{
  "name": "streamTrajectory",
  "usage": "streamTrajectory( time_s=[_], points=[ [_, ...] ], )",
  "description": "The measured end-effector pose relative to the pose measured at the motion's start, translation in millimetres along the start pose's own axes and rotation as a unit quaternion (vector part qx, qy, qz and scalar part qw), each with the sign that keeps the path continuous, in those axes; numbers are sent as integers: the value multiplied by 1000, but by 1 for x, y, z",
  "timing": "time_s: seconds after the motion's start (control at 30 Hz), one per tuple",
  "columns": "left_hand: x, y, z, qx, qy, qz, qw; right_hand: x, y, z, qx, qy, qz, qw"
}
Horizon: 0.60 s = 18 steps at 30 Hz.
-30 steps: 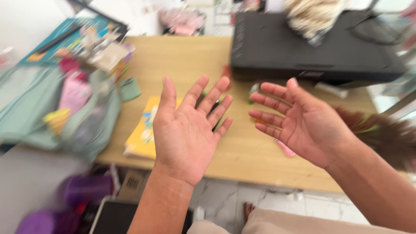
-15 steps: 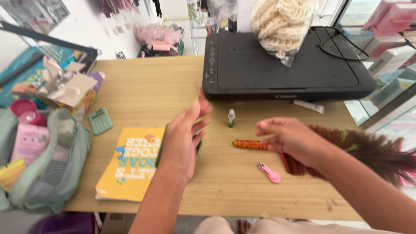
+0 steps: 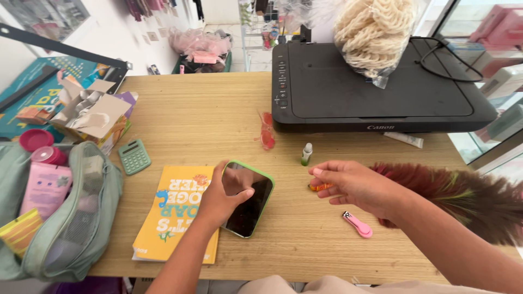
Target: The person organizes various items on a desk, including placing a mirror on a printer, rearranging a duster, and putting a packet of hair accessories and a calculator into a pouch.
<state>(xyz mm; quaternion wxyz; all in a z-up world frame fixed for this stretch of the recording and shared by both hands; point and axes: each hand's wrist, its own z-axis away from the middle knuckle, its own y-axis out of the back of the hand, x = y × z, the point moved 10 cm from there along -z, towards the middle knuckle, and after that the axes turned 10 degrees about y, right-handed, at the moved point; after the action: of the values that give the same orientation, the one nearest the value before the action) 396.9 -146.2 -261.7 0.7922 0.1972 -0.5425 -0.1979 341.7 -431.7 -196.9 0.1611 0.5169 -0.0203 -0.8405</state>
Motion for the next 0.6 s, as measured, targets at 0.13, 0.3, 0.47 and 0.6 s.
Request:
streamTrajectory(
  time_s=[0.13,0.3,0.47,0.6],
  points=[
    [-8,1,-14,-67,-12,56,996,3,4,4,6,-22,21,1000],
    [-29,2,-17,-137,89,61,985,3,7,2,5,-24,21,999],
    [23,14,-17,-124,4,91,988,-16,14,-11,8,62,48,997],
    [100,12,-3,-170,-12,186,968,-66,13,-11,-16,272,78,959]
  ],
)
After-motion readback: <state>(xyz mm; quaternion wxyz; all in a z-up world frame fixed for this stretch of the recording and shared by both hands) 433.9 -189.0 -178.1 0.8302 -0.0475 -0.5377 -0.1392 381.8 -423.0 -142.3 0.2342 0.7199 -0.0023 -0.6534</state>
